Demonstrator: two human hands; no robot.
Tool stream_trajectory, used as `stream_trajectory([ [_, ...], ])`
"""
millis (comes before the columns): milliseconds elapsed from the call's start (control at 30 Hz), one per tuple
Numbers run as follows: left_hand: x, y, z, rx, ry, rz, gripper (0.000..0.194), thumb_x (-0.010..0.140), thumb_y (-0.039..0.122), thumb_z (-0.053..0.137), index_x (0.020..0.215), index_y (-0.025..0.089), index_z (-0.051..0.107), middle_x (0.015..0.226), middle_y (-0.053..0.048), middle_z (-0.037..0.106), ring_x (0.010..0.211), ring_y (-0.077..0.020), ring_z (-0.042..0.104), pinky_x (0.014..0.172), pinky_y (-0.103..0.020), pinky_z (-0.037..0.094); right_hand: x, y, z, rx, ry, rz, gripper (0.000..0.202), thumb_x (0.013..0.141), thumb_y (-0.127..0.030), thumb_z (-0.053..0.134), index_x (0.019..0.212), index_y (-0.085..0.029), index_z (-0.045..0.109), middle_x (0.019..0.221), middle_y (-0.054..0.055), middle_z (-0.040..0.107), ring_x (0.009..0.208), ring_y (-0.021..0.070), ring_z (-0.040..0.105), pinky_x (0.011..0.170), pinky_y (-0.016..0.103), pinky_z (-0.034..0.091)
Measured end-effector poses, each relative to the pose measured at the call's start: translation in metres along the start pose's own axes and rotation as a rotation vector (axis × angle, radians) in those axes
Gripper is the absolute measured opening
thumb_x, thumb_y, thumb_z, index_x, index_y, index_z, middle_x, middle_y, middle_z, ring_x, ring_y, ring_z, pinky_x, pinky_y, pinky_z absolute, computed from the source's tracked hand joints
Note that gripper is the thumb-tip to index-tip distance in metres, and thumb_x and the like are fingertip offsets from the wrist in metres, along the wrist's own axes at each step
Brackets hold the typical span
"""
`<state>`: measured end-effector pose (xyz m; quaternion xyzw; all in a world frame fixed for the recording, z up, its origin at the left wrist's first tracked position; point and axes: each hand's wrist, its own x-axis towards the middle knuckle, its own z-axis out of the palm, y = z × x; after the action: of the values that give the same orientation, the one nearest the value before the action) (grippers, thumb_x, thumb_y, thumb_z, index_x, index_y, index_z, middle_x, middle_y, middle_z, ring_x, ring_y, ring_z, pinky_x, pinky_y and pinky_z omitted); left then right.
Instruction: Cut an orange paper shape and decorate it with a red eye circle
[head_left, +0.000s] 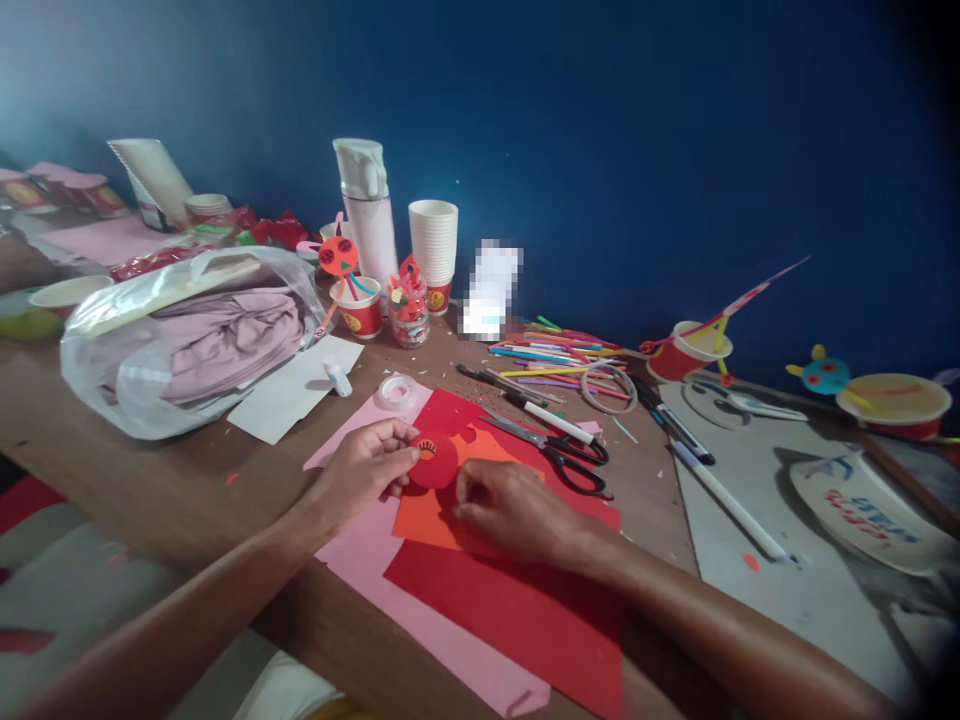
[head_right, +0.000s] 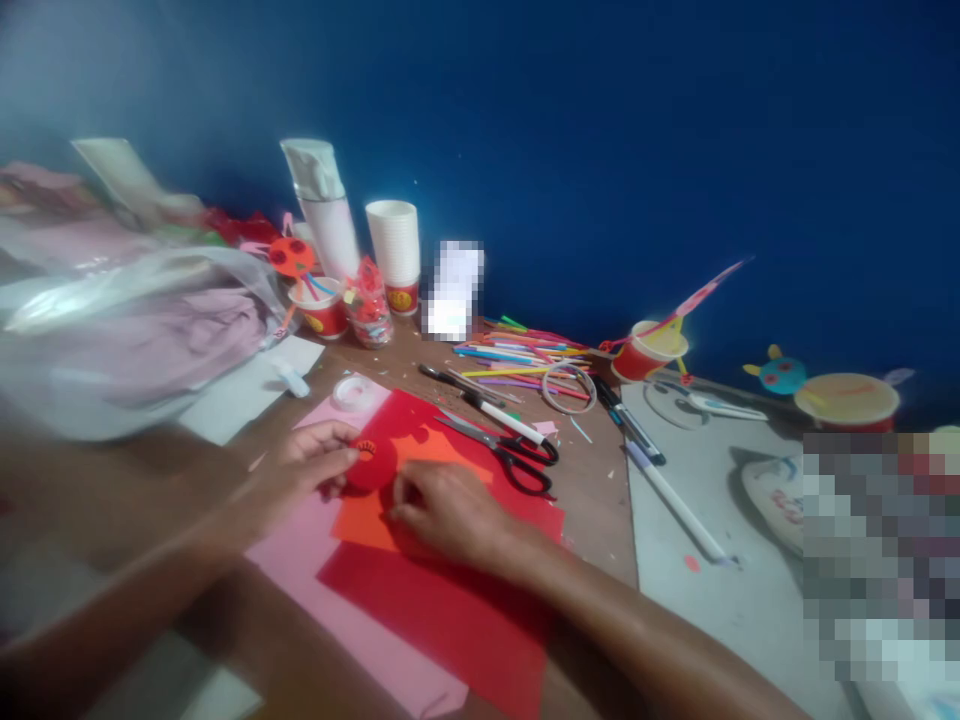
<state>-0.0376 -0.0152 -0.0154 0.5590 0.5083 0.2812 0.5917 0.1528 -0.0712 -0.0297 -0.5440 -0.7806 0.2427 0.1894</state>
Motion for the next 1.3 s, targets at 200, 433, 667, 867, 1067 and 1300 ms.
stream_trajectory([
  [200,0.003,-0.012,0.009,0.247,-0.179,0.006,0.020,0.071,0.030,0.061,0.085,0.019,0.052,0.059,0.006,0.051,0.049,-0.0109,0.051,0.045,-0.020,0.037,-0.014,0.017,-0.024,0.142,0.161,0.137,0.007,0.081,-0.018,0.056,0.074,-0.019,0.055,0.069,-0.003,0.062,0.061,0.0113,0.055,0.057,0.022,0.037],
  [433,-0.001,-0.021,0.014,0.672,-0.083,0.314,0.024,0.079,0.032,0.058,0.101,0.025,0.064,0.075,-0.002,0.066,0.064,-0.0181,0.060,0.059,-0.025,0.042,-0.021,0.021,0.003,-0.345,0.279,-0.105,0.012,0.087,-0.016,0.051,0.080,-0.017,0.061,0.074,0.004,0.064,0.066,0.0155,0.056,0.063,0.028,0.034],
  [667,-0.004,-0.020,0.006,0.964,-0.098,0.518,0.024,0.091,0.028,0.043,0.098,0.025,0.065,0.096,-0.004,0.065,0.080,-0.0172,0.063,0.074,-0.027,0.045,-0.023,0.023,-0.002,-0.152,0.232,-0.114,0.019,0.090,-0.029,0.053,0.083,-0.018,0.067,0.076,0.003,0.068,0.069,0.0146,0.060,0.068,0.027,0.037],
  [867,-0.016,-0.022,0.004,0.991,-0.213,0.855,0.023,0.092,0.017,0.042,0.099,0.018,0.063,0.099,-0.007,0.061,0.088,-0.0169,0.057,0.076,-0.028,0.046,-0.018,0.037,-0.019,-0.004,0.235,0.001,0.017,0.087,-0.017,0.052,0.083,-0.020,0.068,0.082,0.003,0.070,0.075,0.0151,0.063,0.068,0.025,0.042],
  [1067,-0.022,-0.032,0.005,1.046,-0.220,0.991,0.024,0.089,0.019,0.046,0.106,0.015,0.062,0.108,-0.013,0.059,0.091,-0.0227,0.053,0.077,-0.037,0.048,-0.020,0.034,-0.020,-0.091,0.069,-0.047,0.012,0.082,-0.024,0.061,0.091,-0.023,0.069,0.090,0.002,0.070,0.081,0.0171,0.063,0.073,0.027,0.042],
  [1300,-0.021,-0.045,0.003,1.101,-0.179,1.017,0.029,0.087,0.023,0.048,0.112,0.012,0.058,0.110,-0.014,0.059,0.092,-0.0268,0.052,0.076,-0.041,0.047,-0.021,0.029,-0.015,-0.148,-0.006,-0.073,0.010,0.084,-0.023,0.061,0.093,-0.023,0.066,0.090,0.002,0.069,0.085,0.0181,0.062,0.073,0.027,0.042],
])
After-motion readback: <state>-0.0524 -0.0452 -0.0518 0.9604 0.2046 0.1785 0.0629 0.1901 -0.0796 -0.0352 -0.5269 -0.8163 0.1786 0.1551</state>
